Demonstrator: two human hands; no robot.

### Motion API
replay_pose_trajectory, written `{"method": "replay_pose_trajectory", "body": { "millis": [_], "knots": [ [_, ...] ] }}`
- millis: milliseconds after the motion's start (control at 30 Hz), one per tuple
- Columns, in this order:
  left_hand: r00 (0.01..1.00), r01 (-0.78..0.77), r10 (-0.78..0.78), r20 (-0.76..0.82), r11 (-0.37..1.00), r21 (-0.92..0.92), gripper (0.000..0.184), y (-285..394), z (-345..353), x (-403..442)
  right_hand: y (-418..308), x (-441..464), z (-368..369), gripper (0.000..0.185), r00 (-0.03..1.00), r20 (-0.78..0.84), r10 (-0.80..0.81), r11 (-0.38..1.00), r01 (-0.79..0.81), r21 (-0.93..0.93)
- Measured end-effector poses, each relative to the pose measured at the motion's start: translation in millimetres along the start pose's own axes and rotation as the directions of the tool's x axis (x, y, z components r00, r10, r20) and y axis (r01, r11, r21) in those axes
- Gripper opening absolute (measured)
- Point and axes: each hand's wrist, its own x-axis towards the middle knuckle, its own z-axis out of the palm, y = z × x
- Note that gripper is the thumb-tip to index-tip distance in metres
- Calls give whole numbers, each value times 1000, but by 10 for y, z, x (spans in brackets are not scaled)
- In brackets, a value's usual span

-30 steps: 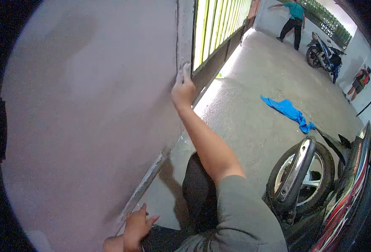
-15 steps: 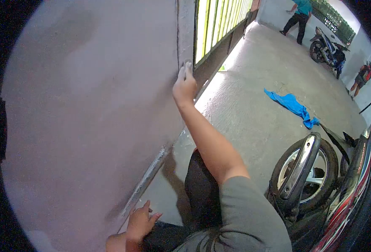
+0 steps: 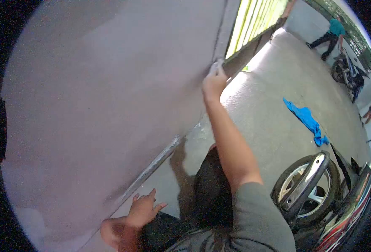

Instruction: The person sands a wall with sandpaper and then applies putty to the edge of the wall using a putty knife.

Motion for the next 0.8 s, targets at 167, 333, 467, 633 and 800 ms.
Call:
{"method": "replay_pose_trajectory", "body": {
  "millis": [167, 333, 467, 633, 800],
  "knots": [
    [999, -45, 43, -29, 998, -52, 78, -10, 25, 9, -151, -144, -119, 46, 981, 138, 138, 990, -138, -10],
    [999, -22, 23, -43, 999, 40, 73, 47, -12, -29, -73, -3, -172, 46, 985, 72, 155, 987, -150, -62],
    [999, -43, 43, -24, 999, -27, 74, -6, -4, -2, -103, -60, -87, 47, 992, 48, 120, 993, -119, -21],
    [998, -49, 48, -52, 999, -16, 75, -7, 17, -15, -82, -206, -143, 49, 976, 61, 208, 978, -210, 16],
    [999, -20, 21, -27, 999, 39, 75, 51, -37, -40, -48, -6, -141, 50, 957, 55, 286, 947, -291, 138]
  ]
}}
